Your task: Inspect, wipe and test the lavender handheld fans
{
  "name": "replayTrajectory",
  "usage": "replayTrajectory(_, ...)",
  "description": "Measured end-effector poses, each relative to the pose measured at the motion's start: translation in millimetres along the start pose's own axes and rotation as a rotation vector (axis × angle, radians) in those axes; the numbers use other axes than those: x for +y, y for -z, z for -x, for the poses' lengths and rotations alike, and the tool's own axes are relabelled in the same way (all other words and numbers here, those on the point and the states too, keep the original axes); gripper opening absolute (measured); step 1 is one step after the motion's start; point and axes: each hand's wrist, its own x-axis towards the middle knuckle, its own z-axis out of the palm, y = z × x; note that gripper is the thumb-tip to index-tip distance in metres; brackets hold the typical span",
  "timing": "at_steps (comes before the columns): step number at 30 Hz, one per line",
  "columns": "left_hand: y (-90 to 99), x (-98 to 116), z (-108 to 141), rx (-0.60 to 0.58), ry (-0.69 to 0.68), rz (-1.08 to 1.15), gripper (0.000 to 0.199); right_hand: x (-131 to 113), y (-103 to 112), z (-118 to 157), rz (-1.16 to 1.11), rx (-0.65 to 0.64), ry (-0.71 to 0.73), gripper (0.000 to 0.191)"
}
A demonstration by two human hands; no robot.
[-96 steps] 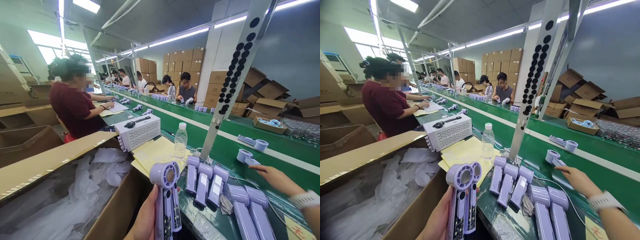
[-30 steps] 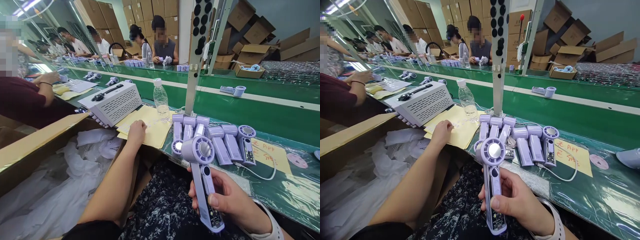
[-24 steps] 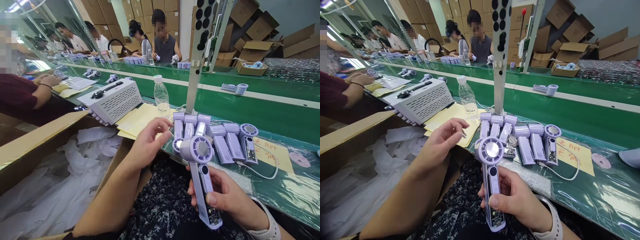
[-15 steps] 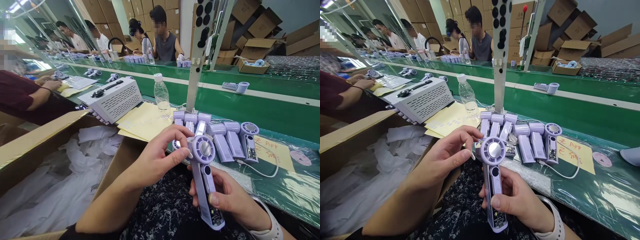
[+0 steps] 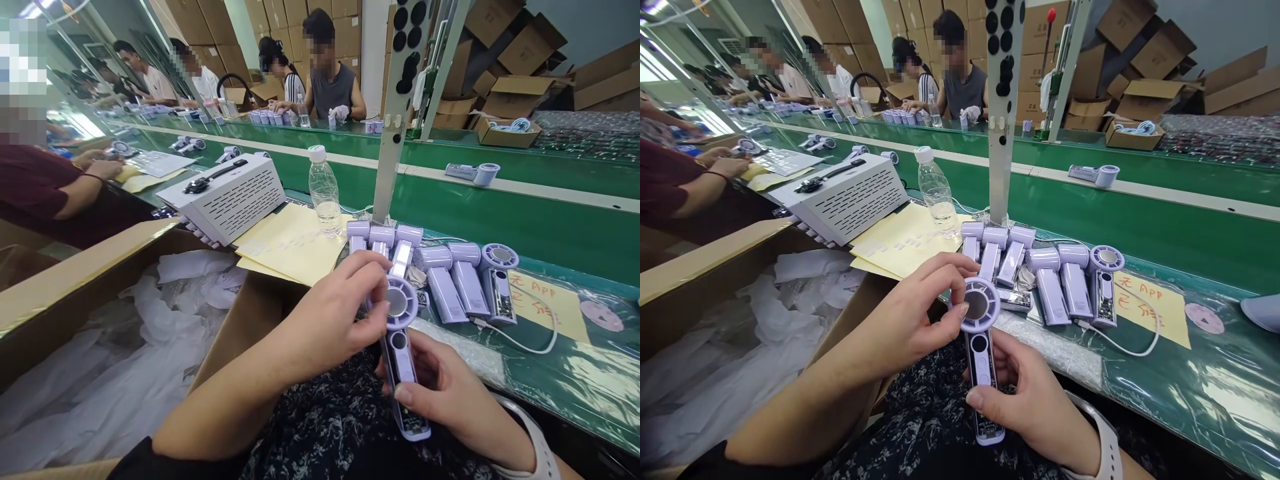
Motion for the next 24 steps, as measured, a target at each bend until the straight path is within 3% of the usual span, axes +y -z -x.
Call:
replayTrajectory(3, 2.4, -5.7, 5.1, -0.061, 0.078, 0.081, 0.011, -0.3, -1.0, -1.5, 0.014, 0.024, 0.003, 0.063)
replayTrajectory(9, 1.7, -8.1, 12.9, -0.018, 0.162, 0.317, 0.013, 3.6, 1.9, 0.6, -0.016, 0.006, -0.006, 0.057)
replayTrajectory(21, -1.0, -5.9, 8.3, -0.012, 0.114, 0.132, 0.011, 2.9, -1.1, -1.4, 0.044, 0.049, -0.003, 0.064)
replayTrajectory(24, -1.1, -9.6, 6.7, -0.022, 0.141, 0.217, 0.008, 2.4, -1.3, -0.6, 0.036, 0.054, 0.004, 0.064)
